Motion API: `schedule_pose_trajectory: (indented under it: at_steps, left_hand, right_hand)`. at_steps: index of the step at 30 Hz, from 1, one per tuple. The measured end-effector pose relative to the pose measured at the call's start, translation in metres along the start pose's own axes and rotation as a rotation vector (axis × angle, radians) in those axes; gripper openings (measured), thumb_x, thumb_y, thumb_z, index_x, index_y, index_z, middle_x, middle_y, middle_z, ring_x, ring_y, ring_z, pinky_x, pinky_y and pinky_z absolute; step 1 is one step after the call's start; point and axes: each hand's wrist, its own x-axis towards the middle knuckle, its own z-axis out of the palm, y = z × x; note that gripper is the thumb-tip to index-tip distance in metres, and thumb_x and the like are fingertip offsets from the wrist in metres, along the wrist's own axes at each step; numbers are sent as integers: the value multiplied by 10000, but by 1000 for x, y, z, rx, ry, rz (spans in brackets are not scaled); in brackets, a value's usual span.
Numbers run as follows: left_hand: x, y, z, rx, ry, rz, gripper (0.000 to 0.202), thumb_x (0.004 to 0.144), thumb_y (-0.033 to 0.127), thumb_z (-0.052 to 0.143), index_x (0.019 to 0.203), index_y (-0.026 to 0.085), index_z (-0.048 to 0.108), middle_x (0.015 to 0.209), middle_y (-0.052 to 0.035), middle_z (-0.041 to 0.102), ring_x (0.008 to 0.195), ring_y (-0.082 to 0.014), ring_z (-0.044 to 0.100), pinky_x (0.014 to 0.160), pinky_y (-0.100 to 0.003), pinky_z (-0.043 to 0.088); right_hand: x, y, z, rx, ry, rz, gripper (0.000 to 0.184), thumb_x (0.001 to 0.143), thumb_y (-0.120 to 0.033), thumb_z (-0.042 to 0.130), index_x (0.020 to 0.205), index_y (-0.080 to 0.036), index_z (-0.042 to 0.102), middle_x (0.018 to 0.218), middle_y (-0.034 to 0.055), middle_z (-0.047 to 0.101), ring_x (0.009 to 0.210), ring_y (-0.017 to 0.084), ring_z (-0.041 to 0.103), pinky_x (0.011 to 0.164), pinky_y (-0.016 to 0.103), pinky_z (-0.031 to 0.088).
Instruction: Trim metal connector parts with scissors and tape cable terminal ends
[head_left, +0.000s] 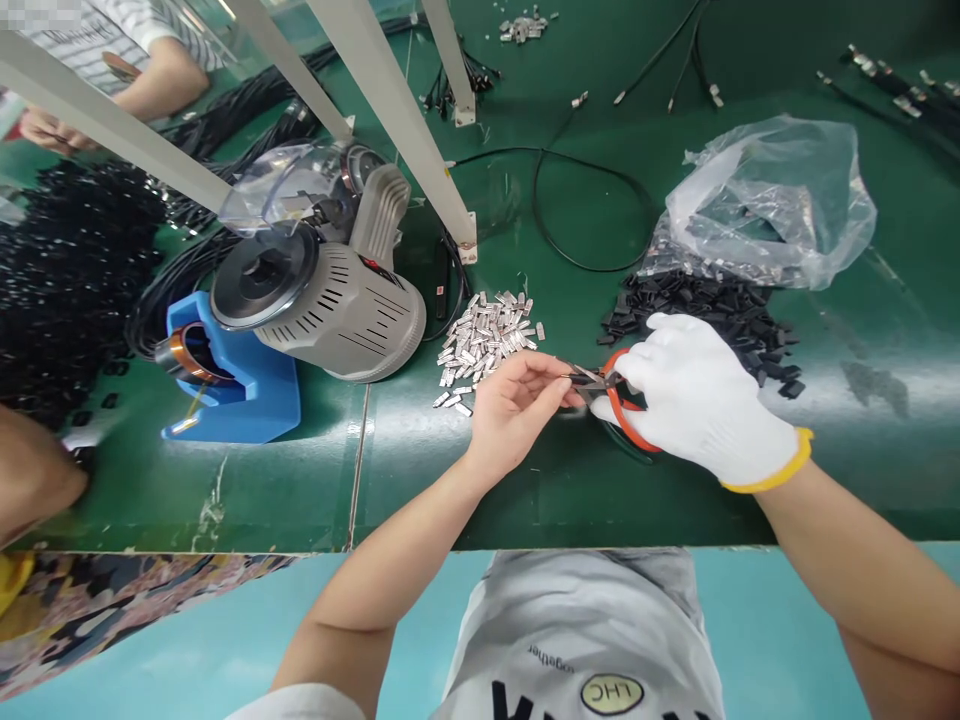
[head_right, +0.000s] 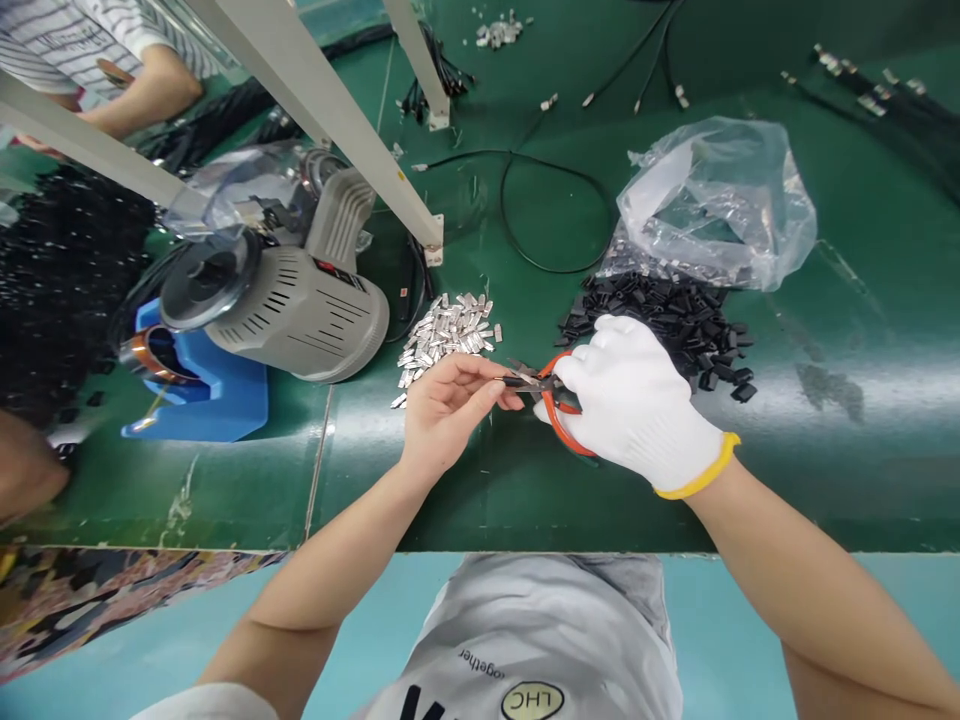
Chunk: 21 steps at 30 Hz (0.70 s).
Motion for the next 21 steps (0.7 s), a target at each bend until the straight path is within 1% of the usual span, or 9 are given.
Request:
schedule_pose_trajectory:
  at_steps: [3,9,11,13,17,21]
  left_hand:
    - [0,-3,-2,17,-9,18,197,883,316,768,956,159,675,854,-43,735,719,-134,742,716,-256,628]
    - [-1,-6,-3,57,0,54,181,892,309,756,980,165,693,895,-42,729,710,-127,734,718,-255,625]
    - [-1,-6,-3,71,15,46,199,880,324,769,972,164,697,892,-44,733,699,-128,731,712,-257,625]
    - [-1,-6,-3,71,26,32,208,871,330,778,970,164,702,894,-46,739,689,-126,726,703,-256,622]
    - [0,-5,-4,35,21,34,178,863,300,788,953,167,712,882,-36,735,665,-109,709,684,-237,608]
    - [0,-4,-3,30,12,12,183,855,302,796,941,165,712,868,-34,725,656,-106,698,677,-236,597]
  right_hand:
    - [-1,0,2,-12,-18,-5,368,932,-480,568,704,-195,612,662,78,641,795,276,598,894,439,397]
    - [-3,1,7,-31,-33,-4,351,932,-470,556,723,-199,629,634,74,621,759,275,577,864,445,390]
    - [-3,1,8,-20,-36,-2,355,929,-470,562,704,-201,616,616,70,610,733,266,564,863,445,389]
    - [-3,1,6,-7,-36,10,350,932,-463,567,711,-196,618,634,75,623,748,268,567,863,443,388]
    - [-3,-1,3,13,-41,15,376,953,-484,552,747,-180,635,673,84,645,763,265,570,893,450,384]
    - [-2,-2,4,10,-54,12,400,944,-487,561,682,-186,597,624,83,613,698,241,527,864,447,374]
